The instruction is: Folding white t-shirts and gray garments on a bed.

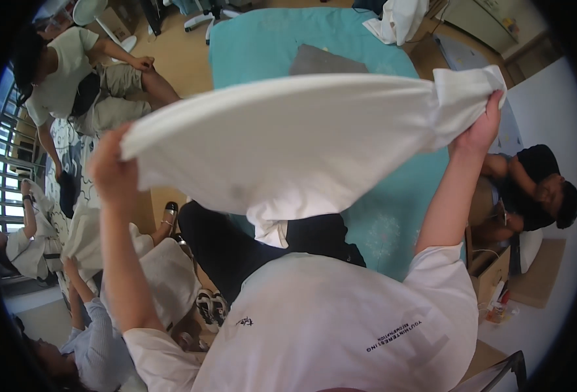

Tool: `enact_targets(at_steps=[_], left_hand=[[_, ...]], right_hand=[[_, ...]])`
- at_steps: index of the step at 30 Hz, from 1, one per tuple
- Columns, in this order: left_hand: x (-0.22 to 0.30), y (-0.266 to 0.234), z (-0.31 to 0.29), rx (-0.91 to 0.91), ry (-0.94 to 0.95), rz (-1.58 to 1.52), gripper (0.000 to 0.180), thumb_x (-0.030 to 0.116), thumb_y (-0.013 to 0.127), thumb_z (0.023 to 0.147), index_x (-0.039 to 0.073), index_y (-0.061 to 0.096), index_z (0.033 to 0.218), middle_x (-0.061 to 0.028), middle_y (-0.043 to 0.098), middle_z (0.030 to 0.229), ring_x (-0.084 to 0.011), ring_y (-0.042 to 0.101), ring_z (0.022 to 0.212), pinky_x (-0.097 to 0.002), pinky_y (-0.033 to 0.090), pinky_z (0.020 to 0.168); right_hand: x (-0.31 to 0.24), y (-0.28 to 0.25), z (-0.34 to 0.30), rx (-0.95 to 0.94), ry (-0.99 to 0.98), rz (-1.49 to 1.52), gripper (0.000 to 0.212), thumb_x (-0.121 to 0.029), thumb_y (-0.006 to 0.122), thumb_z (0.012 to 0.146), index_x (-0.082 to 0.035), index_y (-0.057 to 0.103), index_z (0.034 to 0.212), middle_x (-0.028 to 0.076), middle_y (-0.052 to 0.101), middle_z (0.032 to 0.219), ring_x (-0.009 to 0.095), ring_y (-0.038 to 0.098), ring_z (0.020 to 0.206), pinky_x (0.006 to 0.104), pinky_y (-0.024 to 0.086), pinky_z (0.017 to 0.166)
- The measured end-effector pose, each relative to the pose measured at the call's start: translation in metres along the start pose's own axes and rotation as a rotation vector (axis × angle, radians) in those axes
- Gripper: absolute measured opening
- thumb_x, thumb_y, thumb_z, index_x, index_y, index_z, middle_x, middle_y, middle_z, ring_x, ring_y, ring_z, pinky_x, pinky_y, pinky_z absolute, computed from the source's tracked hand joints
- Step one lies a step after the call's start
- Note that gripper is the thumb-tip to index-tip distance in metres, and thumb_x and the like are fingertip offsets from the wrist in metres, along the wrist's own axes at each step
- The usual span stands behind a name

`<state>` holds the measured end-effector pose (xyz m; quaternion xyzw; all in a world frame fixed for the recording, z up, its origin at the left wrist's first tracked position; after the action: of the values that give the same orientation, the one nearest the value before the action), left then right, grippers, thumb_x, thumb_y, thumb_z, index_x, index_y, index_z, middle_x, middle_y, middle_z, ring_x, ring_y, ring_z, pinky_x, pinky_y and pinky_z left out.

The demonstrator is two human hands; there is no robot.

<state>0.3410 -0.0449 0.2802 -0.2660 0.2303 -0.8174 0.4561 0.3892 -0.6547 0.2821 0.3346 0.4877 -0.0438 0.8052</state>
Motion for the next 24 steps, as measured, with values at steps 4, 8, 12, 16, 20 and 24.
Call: enact_targets(at_steps=[4, 8, 12, 16, 20, 24], left_hand=[[0.009, -0.05, 0.088, 0.075, 0.235, 0.256, 0.026, -0.005, 0.061, 0.078, 0.004, 0.069, 0.101, -0.0147, 0.068, 0.089, -0.0304, 0.07, 0.077, -0.0335, 0.055, 0.071], [0.004, -0.092, 0.147, 0.063, 0.312, 0.534, 0.019, 0.0, 0.064, 0.081, 0.005, 0.066, 0.099, -0.0128, 0.069, 0.093, -0.0336, 0.069, 0.078, -0.0376, 0.056, 0.071], [-0.005, -0.127, 0.204, 0.067, 0.257, 0.62, 0.017, 0.008, 0.061, 0.088, 0.007, 0.062, 0.105, -0.0145, 0.067, 0.099, -0.0386, 0.067, 0.087, -0.0433, 0.055, 0.072], [0.008, -0.161, 0.261, 0.086, 0.25, 0.7, 0.017, 0.013, 0.061, 0.092, 0.006, 0.063, 0.108, -0.0193, 0.066, 0.095, -0.0405, 0.066, 0.088, -0.0404, 0.055, 0.072], [0.011, -0.179, 0.284, 0.155, 0.146, 0.576, 0.019, 0.017, 0.059, 0.097, 0.006, 0.065, 0.111, -0.0206, 0.068, 0.09, -0.0362, 0.07, 0.083, -0.0385, 0.054, 0.07], [-0.01, -0.165, 0.237, 0.225, 0.11, 0.446, 0.023, 0.021, 0.059, 0.099, 0.007, 0.067, 0.115, -0.0198, 0.069, 0.084, -0.032, 0.071, 0.073, -0.038, 0.054, 0.066]], right_hand=[[-0.037, 0.029, 0.019, -0.092, -0.091, -0.122, 0.043, -0.036, 0.05, 0.106, -0.003, 0.055, 0.132, 0.01, 0.066, 0.124, 0.021, 0.065, 0.111, 0.0358, 0.053, 0.094], [-0.077, 0.057, 0.054, -0.044, -0.218, -0.218, 0.045, -0.036, 0.051, 0.106, 0.001, 0.056, 0.132, 0.009, 0.066, 0.121, 0.018, 0.064, 0.106, 0.0317, 0.051, 0.092], [-0.115, 0.105, 0.104, -0.076, -0.429, -0.596, 0.048, -0.039, 0.051, 0.105, 0.001, 0.057, 0.132, 0.009, 0.067, 0.117, 0.017, 0.064, 0.104, 0.0329, 0.051, 0.09], [-0.185, 0.151, 0.145, -0.012, -0.632, -0.818, 0.058, -0.049, 0.056, 0.101, 0.001, 0.059, 0.13, 0.008, 0.067, 0.116, 0.018, 0.061, 0.106, 0.0335, 0.048, 0.092], [-0.235, 0.181, 0.119, 0.063, -0.806, -0.567, 0.04, -0.04, 0.058, 0.101, -0.006, 0.066, 0.12, 0.017, 0.071, 0.105, 0.03, 0.063, 0.094, 0.0361, 0.046, 0.088], [-0.209, 0.173, 0.048, -0.326, -0.406, 0.037, 0.046, -0.038, 0.055, 0.103, -0.001, 0.059, 0.13, 0.008, 0.068, 0.112, 0.016, 0.065, 0.1, 0.0316, 0.051, 0.088]])
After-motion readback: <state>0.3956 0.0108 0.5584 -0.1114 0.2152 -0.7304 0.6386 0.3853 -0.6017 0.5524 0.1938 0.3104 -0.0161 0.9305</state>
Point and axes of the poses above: each hand's wrist, its own z-axis towards the middle knuckle, its own y-axis out of the palm, x = y × z, the point moved 7 cm from there along z, towards the middle knuckle
